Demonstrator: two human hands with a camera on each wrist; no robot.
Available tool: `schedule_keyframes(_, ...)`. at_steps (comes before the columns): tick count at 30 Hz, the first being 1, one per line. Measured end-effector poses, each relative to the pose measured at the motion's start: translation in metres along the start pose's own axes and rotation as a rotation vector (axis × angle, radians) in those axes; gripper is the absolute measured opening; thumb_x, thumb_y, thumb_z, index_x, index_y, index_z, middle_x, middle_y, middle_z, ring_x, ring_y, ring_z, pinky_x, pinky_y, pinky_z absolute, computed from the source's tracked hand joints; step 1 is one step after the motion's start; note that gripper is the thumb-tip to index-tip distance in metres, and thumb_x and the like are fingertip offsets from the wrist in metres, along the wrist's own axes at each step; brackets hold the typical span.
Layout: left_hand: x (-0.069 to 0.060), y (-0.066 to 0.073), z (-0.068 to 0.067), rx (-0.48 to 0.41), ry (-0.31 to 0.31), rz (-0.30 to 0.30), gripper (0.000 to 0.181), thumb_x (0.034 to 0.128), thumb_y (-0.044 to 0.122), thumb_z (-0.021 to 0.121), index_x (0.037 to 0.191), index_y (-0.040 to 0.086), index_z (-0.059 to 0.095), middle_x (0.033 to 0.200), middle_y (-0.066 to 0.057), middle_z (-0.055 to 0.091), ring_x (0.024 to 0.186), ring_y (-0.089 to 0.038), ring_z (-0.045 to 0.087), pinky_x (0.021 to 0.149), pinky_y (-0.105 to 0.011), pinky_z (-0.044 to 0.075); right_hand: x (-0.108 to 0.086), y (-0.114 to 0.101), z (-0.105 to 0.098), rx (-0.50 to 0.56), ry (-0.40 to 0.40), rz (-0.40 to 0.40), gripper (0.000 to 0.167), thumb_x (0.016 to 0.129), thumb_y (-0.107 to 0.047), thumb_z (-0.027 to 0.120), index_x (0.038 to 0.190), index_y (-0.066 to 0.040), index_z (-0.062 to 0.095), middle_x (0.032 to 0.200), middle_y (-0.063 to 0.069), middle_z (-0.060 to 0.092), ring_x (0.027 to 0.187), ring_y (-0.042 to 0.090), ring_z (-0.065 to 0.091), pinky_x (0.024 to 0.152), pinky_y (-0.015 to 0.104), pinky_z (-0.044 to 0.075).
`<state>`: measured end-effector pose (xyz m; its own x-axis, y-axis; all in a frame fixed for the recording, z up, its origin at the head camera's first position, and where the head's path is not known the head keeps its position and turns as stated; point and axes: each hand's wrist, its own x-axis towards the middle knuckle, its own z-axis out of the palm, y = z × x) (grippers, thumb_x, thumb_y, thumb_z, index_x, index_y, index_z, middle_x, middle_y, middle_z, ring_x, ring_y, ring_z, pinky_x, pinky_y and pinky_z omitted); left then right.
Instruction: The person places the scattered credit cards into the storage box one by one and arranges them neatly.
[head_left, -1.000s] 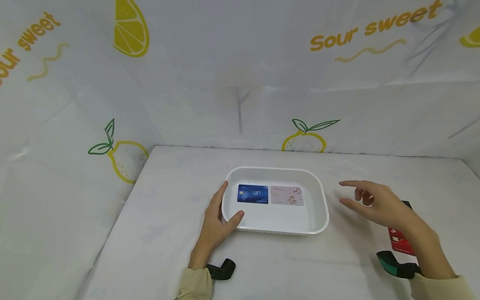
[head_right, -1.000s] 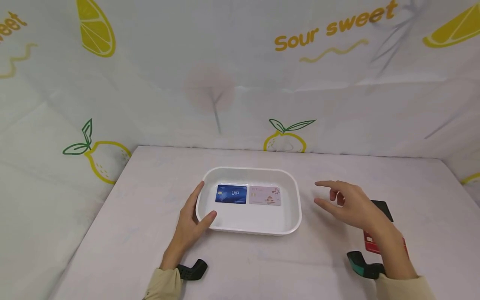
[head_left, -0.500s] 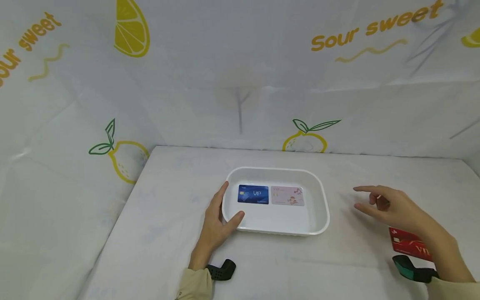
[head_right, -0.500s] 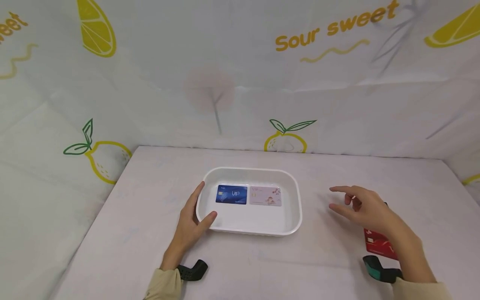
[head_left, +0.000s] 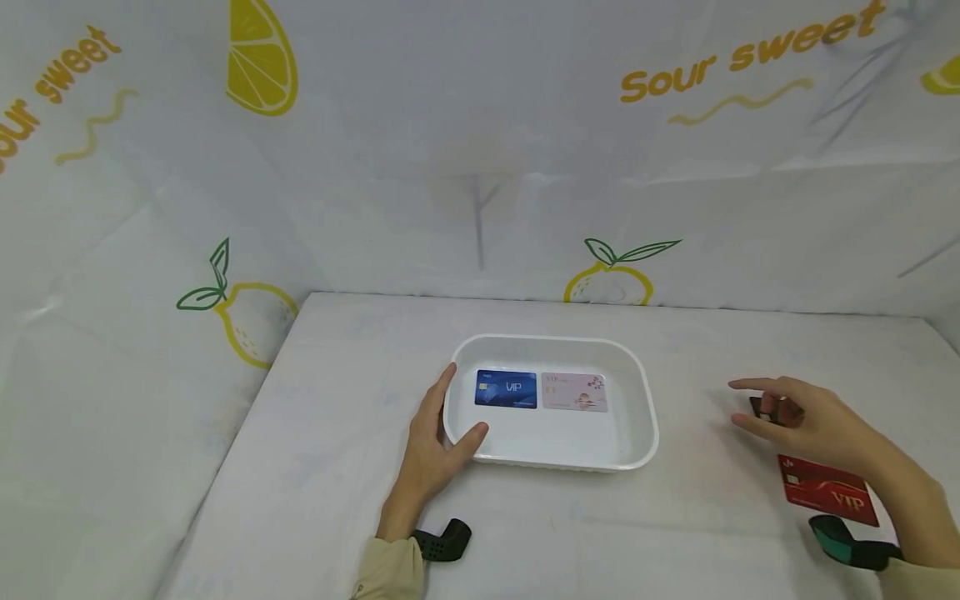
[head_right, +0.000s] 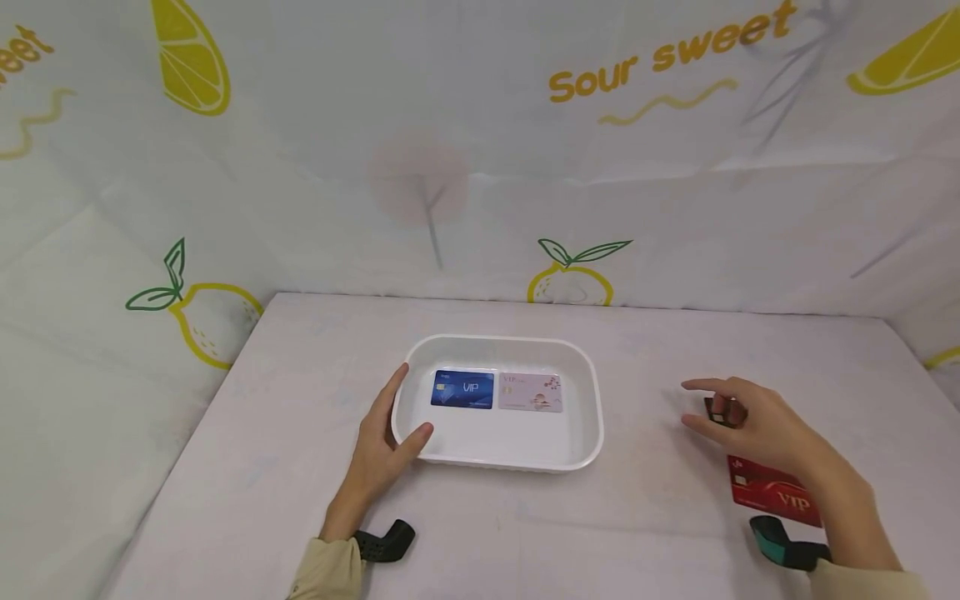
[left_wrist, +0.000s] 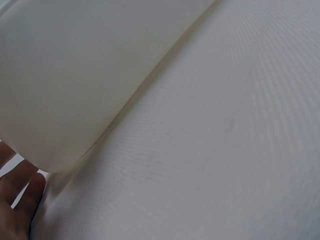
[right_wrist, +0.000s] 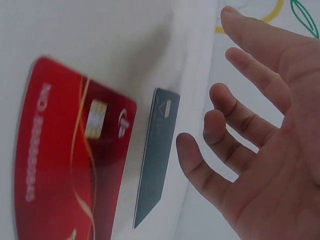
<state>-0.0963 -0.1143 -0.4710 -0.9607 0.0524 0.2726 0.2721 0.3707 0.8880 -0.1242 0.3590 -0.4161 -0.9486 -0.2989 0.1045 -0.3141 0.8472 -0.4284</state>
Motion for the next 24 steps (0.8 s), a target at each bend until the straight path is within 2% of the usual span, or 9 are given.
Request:
schedule_keyframes(6,0.0,0.0,0.0,0.001,-0.001,0.005,0.088,0.0855,0.031,0.074,0.161,0.015,0.033,0.159,-0.014,0.046,0.143,-0.031,0.05,0.116,-0.051,0.044,-0.007,0.015,0.0,-0.021,0.005,-0.007,0.044,0.078,-0.011,0.087,0.119,-0.003,0.071,0.083,-0.008,0.047,0.063,-0.001,0.039,0.052,0.021,0.033)
schedule_keyframes(11,0.0,0.0,0.0,0.006,0.001,0.0,0.087,0.0857,0.031,0.074,0.161,0.015,0.033,0.159,-0.014,0.045,0.145,-0.031,0.048,0.117,-0.052,0.043,-0.011,0.025,-0.002,-0.075,-0.009,0.019,0.045,0.08,-0.016,0.086,0.119,-0.001,0.07,0.084,-0.004,0.048,0.065,-0.002,0.036,0.054,0.021,0.031)
schedule_keyframes(20,0.0,0.001,0.0,0.002,0.001,0.001,0.087,0.086,0.03,0.074,0.161,0.015,0.033,0.159,-0.014,0.046,0.144,-0.031,0.049,0.116,-0.054,0.043,-0.017,0.039,-0.008,-0.095,-0.08,0.129,0.053,0.083,-0.024,0.085,0.124,0.004,0.066,0.089,0.002,0.05,0.067,-0.002,0.036,0.055,0.021,0.036)
schedule_keyframes(24,0.0,0.003,0.0,-0.003,-0.001,-0.01,0.086,0.0862,0.03,0.074,0.161,0.016,0.033,0.16,-0.014,0.045,0.145,-0.031,0.048,0.116,-0.056,0.042,-0.016,0.042,-0.014,-0.091,-0.151,0.208,0.059,0.086,-0.028,0.082,0.13,0.005,0.061,0.093,0.008,0.051,0.073,0.005,0.041,0.056,0.02,0.039)
